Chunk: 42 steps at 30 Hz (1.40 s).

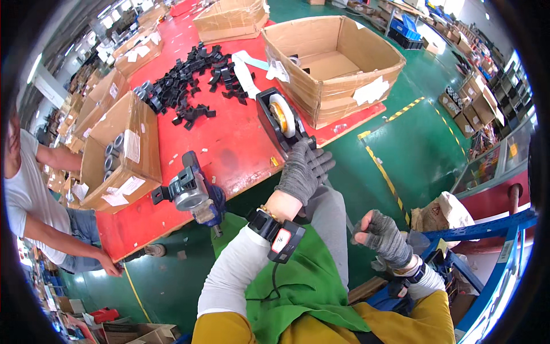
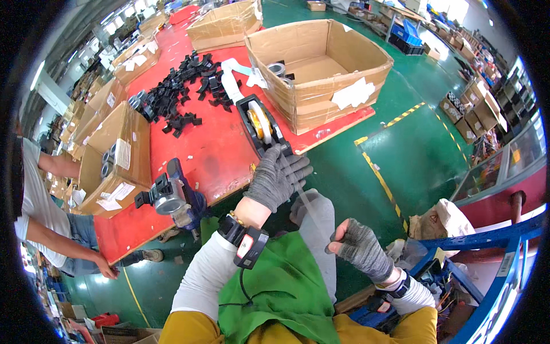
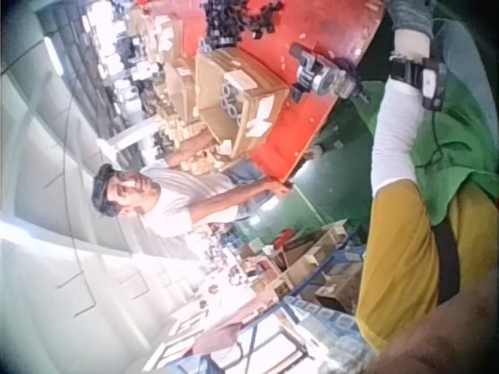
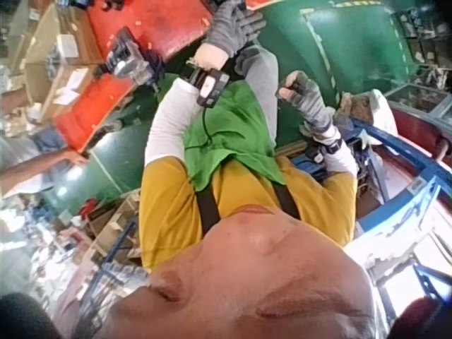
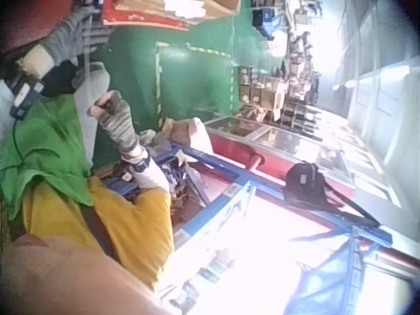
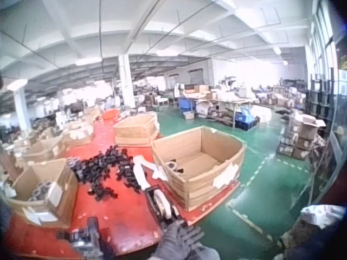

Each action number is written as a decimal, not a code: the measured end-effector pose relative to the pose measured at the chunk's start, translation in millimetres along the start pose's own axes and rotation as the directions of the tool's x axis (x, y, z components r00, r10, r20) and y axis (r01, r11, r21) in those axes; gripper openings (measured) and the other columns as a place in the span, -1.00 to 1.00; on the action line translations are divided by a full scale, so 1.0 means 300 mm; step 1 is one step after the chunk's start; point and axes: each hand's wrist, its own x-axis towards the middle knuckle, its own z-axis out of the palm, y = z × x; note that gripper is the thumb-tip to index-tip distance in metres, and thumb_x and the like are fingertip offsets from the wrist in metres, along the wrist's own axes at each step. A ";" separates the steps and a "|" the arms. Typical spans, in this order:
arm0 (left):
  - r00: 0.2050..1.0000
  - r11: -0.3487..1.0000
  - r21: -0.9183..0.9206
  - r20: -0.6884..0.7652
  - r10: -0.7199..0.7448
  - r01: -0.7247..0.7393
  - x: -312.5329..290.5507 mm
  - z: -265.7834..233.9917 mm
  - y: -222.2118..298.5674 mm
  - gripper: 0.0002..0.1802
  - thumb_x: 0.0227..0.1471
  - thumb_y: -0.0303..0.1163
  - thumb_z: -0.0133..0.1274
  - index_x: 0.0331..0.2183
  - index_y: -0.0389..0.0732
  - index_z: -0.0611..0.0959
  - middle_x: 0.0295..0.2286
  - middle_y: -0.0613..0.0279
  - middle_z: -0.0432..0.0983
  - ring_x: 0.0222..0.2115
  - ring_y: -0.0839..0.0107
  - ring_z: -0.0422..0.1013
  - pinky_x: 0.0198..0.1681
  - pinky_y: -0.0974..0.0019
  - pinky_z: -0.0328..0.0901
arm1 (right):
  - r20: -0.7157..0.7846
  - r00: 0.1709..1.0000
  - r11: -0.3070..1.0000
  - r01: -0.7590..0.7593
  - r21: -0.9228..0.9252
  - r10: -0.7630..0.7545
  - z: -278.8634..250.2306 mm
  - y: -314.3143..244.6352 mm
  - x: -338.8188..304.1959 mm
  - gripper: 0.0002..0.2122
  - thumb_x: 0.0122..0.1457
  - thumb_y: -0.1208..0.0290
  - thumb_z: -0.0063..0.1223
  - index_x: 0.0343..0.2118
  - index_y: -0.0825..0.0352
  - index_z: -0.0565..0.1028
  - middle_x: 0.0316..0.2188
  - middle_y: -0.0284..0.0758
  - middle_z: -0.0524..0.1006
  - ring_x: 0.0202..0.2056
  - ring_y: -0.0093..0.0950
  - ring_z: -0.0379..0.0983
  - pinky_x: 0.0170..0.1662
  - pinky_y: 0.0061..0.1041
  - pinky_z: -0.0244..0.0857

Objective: Assembling small metal and plastic components and securing them with tape.

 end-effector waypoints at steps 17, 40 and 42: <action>0.984 0.976 -0.137 0.027 0.176 -0.171 -0.013 -0.033 -0.067 -0.63 0.06 -0.14 -0.07 -0.12 -0.11 0.47 -0.01 0.19 0.36 0.08 0.28 0.18 0.08 0.10 -0.01 | -0.142 0.986 0.960 0.048 -0.274 -0.090 -0.029 0.118 0.069 -0.80 -0.05 0.57 0.15 -0.41 0.33 0.33 -0.54 -0.43 0.42 -0.45 -0.65 0.37 -0.38 -0.64 0.27; 0.803 0.310 0.764 0.427 0.415 -0.566 -0.771 -0.346 0.564 0.05 -0.05 0.45 -0.68 -0.10 -0.26 0.53 0.11 0.10 0.17 0.13 0.25 0.08 0.18 0.21 -0.05 | 0.784 0.497 0.695 0.709 -0.120 -0.371 0.534 -0.138 0.123 -0.78 0.03 0.38 0.15 -0.27 0.31 0.45 -0.30 -0.28 0.47 -0.20 -0.34 0.39 -0.10 -0.40 0.27; 0.791 0.323 0.729 0.496 0.359 -0.604 -0.739 -0.467 0.604 0.09 -0.08 0.47 -0.68 -0.05 -0.27 0.49 0.12 0.05 0.13 0.16 0.23 0.02 0.23 0.23 -0.20 | 0.779 0.503 0.701 0.703 -0.119 -0.373 0.584 -0.128 0.136 -0.76 0.03 0.35 0.14 -0.25 0.30 0.45 -0.29 -0.29 0.47 -0.18 -0.33 0.40 -0.10 -0.40 0.27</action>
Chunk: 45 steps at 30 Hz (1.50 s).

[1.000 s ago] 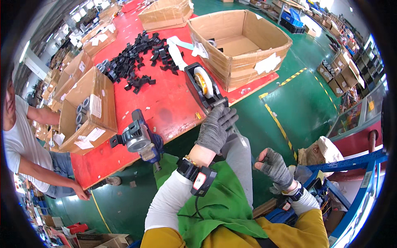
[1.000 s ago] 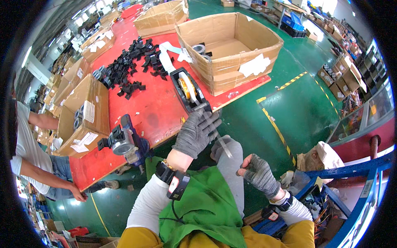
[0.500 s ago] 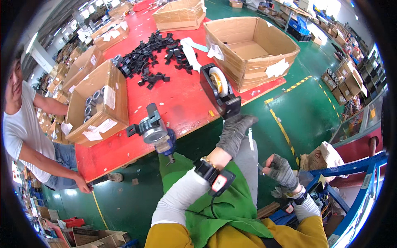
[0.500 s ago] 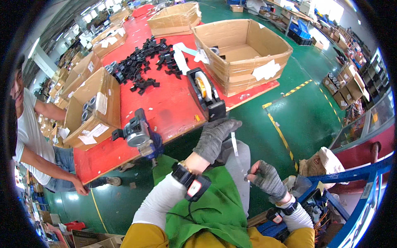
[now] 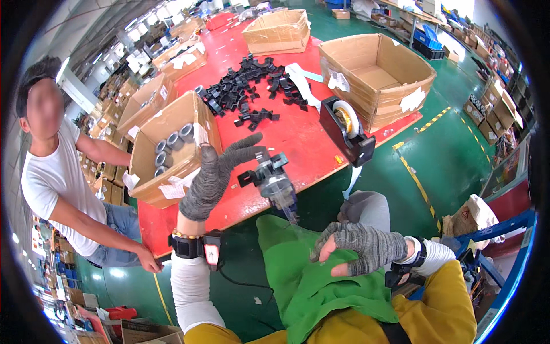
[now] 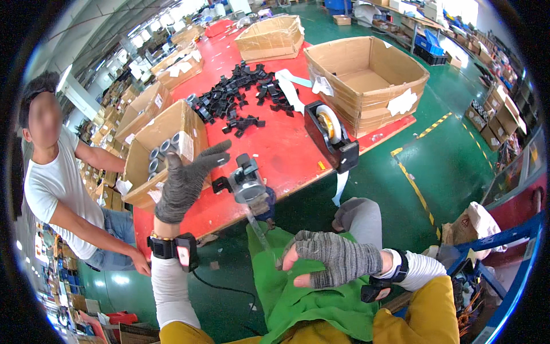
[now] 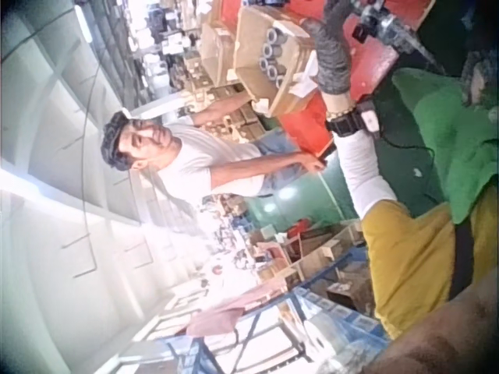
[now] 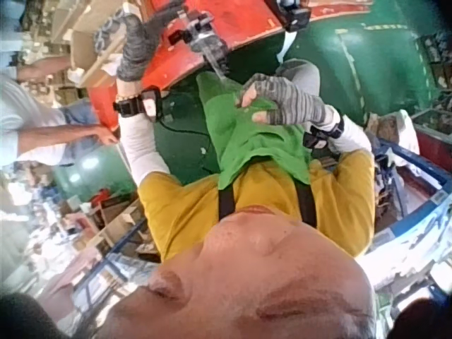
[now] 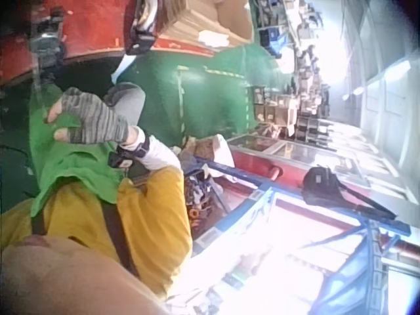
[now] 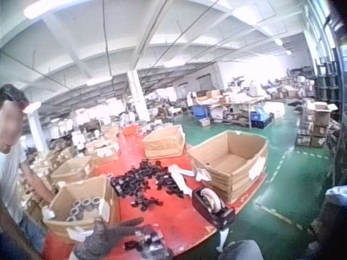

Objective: Assembling small metal and plastic components and securing them with tape.

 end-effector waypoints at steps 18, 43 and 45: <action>0.981 0.978 -0.206 -0.194 -0.029 -0.012 -0.003 -0.027 -0.369 0.16 -0.13 0.50 -0.71 0.04 -0.35 0.35 0.02 0.08 0.30 0.06 0.26 0.18 0.18 0.22 -0.05 | -0.046 0.960 0.960 -0.278 -0.044 0.276 0.040 0.129 0.034 -0.71 0.05 0.24 0.13 -0.22 0.30 0.47 -0.28 -0.27 0.48 -0.18 -0.34 0.42 -0.09 -0.41 0.26; 0.844 0.851 -0.182 -0.137 -0.518 0.493 -0.264 0.476 -0.199 -0.69 0.05 -0.28 0.02 -0.23 -0.30 0.60 -0.51 0.25 0.52 -0.59 0.56 0.38 -0.46 0.45 0.29 | -0.077 0.932 0.932 -0.346 0.102 0.355 0.076 0.209 0.003 -0.67 0.07 0.23 0.10 -0.20 0.36 0.43 -0.27 -0.27 0.48 -0.18 -0.43 0.41 -0.10 -0.48 0.25; 0.810 0.829 -0.349 -0.247 -0.532 0.438 -0.254 0.513 -0.224 -0.69 0.00 -0.30 0.09 -0.24 -0.31 0.61 -0.55 0.26 0.53 -0.62 0.58 0.36 -0.49 0.47 0.27 | -0.092 0.921 0.919 -0.363 0.153 0.379 0.080 0.194 0.002 -0.67 0.06 0.25 0.12 -0.19 0.36 0.43 -0.26 -0.27 0.48 -0.17 -0.45 0.40 -0.08 -0.48 0.24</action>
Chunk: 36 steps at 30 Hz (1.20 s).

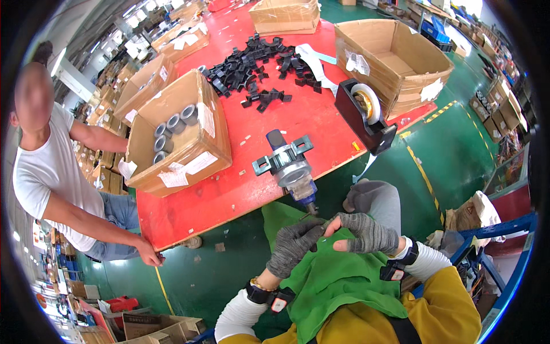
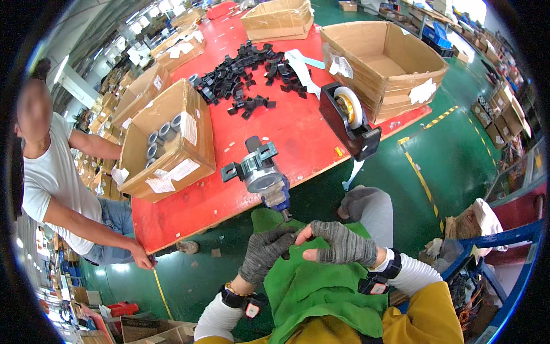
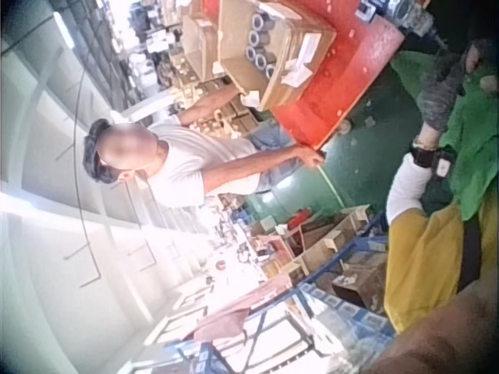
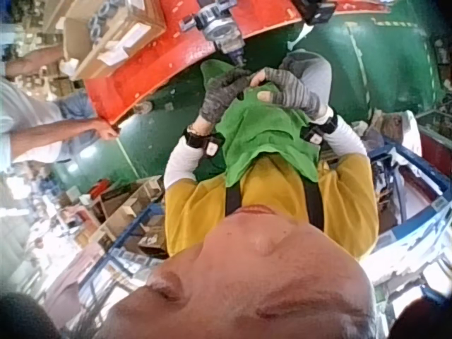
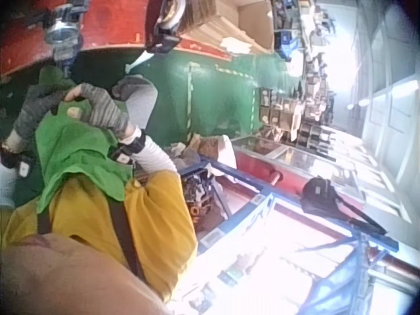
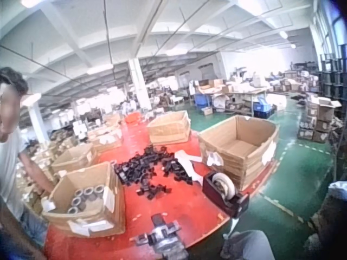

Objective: Assembling small metal and plastic components and securing them with tape.

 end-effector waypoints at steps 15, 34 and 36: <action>0.983 0.990 -0.141 -0.183 0.004 -0.030 0.059 0.050 -0.086 -0.76 0.01 -0.31 0.08 -0.43 -0.32 0.63 -0.73 0.33 0.39 -0.74 0.62 0.25 -0.64 0.49 0.10 | -0.014 0.999 0.982 0.042 0.185 -0.040 -0.115 -0.190 0.179 -0.78 0.13 0.29 0.03 -0.32 0.39 0.47 -0.43 -0.41 0.48 -0.36 -0.63 0.38 -0.25 -0.60 0.27; 0.994 0.983 0.146 0.030 0.108 -0.112 0.161 -0.398 0.064 -0.66 0.13 -0.23 -0.10 -0.23 -0.31 0.56 -0.38 0.15 0.52 -0.42 0.45 0.43 -0.27 0.36 0.31 | -0.232 0.948 0.050 0.248 0.967 -0.219 0.094 -0.033 0.352 -0.67 0.15 0.20 -0.01 -0.05 0.18 0.43 -0.01 -0.19 0.37 0.07 -0.23 0.27 0.07 -0.24 0.21; 0.978 0.980 0.028 -0.068 0.198 -0.196 0.223 -0.408 0.127 -0.67 0.14 -0.25 -0.12 -0.22 -0.30 0.55 -0.34 0.13 0.51 -0.37 0.44 0.43 -0.23 0.35 0.32 | -0.222 0.947 -0.022 0.223 0.975 -0.231 0.096 -0.021 0.372 -0.69 0.14 0.17 0.00 -0.08 0.15 0.46 0.00 -0.17 0.37 0.05 -0.21 0.28 0.03 -0.20 0.25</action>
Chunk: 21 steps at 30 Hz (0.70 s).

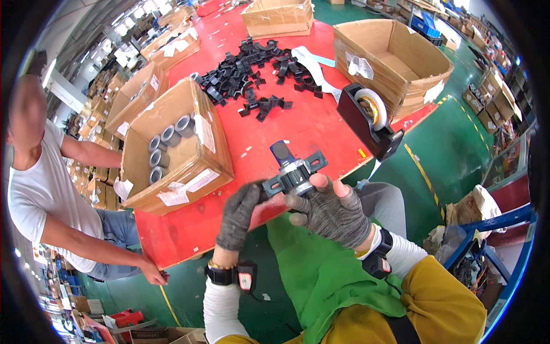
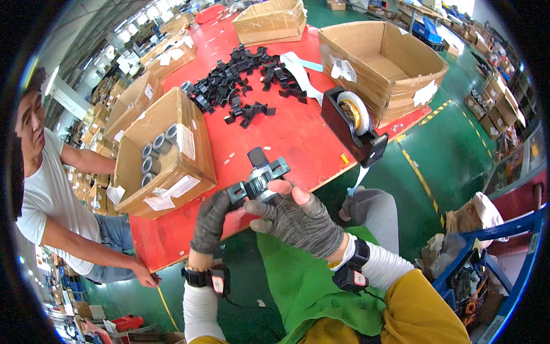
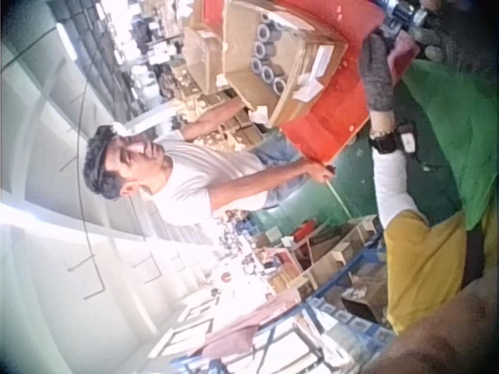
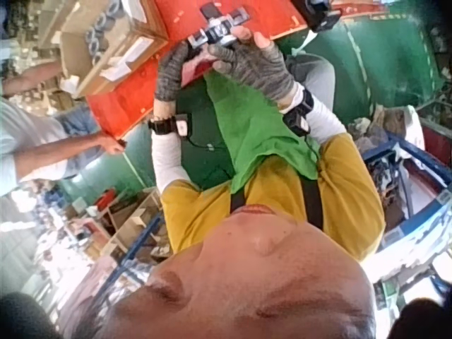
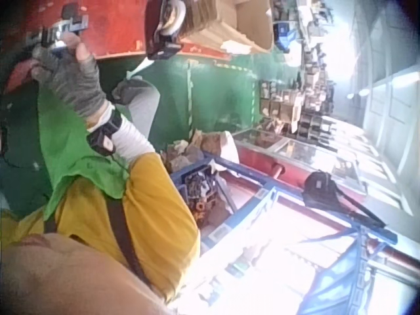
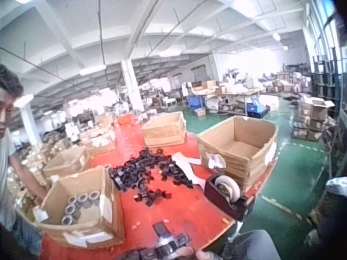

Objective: Assembling small metal and plastic components and securing them with tape.

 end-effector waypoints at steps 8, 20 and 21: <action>0.610 0.435 0.428 0.533 0.587 -0.792 0.254 -0.010 0.033 -0.66 0.06 -0.27 -0.05 -0.18 -0.29 0.55 -0.31 0.11 0.50 -0.23 0.32 0.42 -0.12 0.31 0.29 | -0.022 0.999 0.999 -0.035 -0.016 0.034 -0.004 -0.015 -0.012 -0.69 0.14 0.14 0.00 -0.14 0.22 0.48 0.00 -0.10 0.35 0.03 -0.20 0.31 0.00 -0.21 0.28; 0.925 0.988 0.116 0.378 0.050 -0.101 0.291 -0.029 0.194 -0.69 -0.05 -0.21 0.11 -0.37 -0.27 0.55 -0.41 0.28 0.49 -0.34 0.51 0.40 -0.20 0.42 0.29 | -0.324 0.944 0.690 -0.272 -0.671 0.058 0.025 -0.317 -0.081 -0.67 0.14 0.12 -0.04 -0.36 0.37 0.46 -0.39 -0.20 0.52 -0.40 -0.45 0.44 -0.30 -0.50 0.30; 0.924 0.989 0.120 0.380 0.036 -0.088 0.294 -0.030 0.202 -0.69 -0.06 -0.21 0.12 -0.37 -0.27 0.55 -0.43 0.30 0.48 -0.35 0.52 0.39 -0.21 0.42 0.29 | -0.303 0.953 0.531 -0.254 -0.808 -0.005 0.038 -0.366 -0.038 -0.65 0.16 0.10 -0.07 -0.36 0.37 0.46 -0.41 -0.23 0.51 -0.43 -0.52 0.42 -0.34 -0.56 0.27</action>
